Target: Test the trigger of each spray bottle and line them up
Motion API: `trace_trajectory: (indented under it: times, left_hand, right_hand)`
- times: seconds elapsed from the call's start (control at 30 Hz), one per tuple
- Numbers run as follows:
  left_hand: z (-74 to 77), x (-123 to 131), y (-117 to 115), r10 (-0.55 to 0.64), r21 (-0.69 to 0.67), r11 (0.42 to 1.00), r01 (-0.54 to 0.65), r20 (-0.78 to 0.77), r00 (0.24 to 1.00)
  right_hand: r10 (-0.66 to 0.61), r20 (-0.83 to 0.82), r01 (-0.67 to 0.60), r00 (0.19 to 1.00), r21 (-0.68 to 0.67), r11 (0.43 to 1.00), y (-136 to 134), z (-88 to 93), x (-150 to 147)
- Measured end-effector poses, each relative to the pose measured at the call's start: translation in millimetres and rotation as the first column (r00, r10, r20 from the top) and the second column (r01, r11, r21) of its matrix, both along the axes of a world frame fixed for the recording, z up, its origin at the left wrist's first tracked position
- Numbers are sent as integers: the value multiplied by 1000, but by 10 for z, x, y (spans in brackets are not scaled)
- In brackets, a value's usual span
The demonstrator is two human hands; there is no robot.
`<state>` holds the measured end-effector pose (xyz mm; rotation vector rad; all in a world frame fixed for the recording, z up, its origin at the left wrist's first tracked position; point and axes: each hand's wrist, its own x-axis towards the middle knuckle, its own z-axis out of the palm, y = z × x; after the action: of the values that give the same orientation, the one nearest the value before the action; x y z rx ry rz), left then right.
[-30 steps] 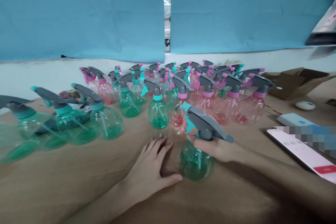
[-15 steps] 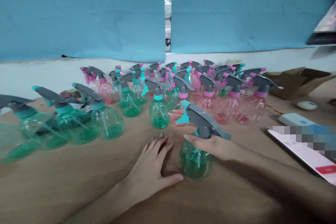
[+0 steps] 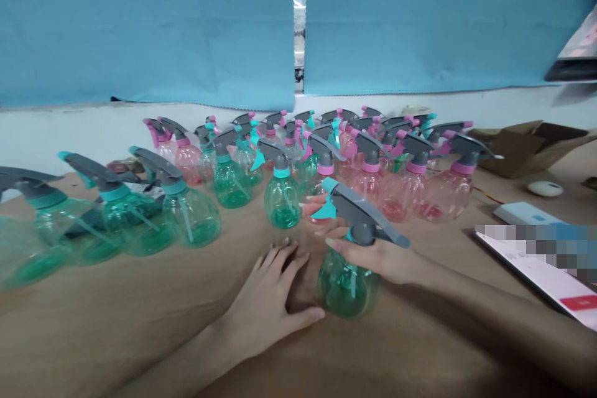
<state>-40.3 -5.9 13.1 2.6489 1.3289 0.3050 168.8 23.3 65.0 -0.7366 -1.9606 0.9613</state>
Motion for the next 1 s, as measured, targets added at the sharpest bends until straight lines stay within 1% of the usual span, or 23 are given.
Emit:
trace_trajectory:
  times: [0.47,0.67,1.0]
  left_hand:
    - [10,3,-7,-13,-1,1000,13,-4,1000]
    - [19,4,-8,-5,0,1000,5,-8,1000]
    - [27,4,-9,-1,-4,1000,1,-15,1000]
  right_hand:
    - [-59,1,59,998,-21,998,-5,-15,-7]
    - [-56,29,56,998,-25,998,-9,5,-7]
    - [-57,-26,56,998,-46,997,-21,18,-19]
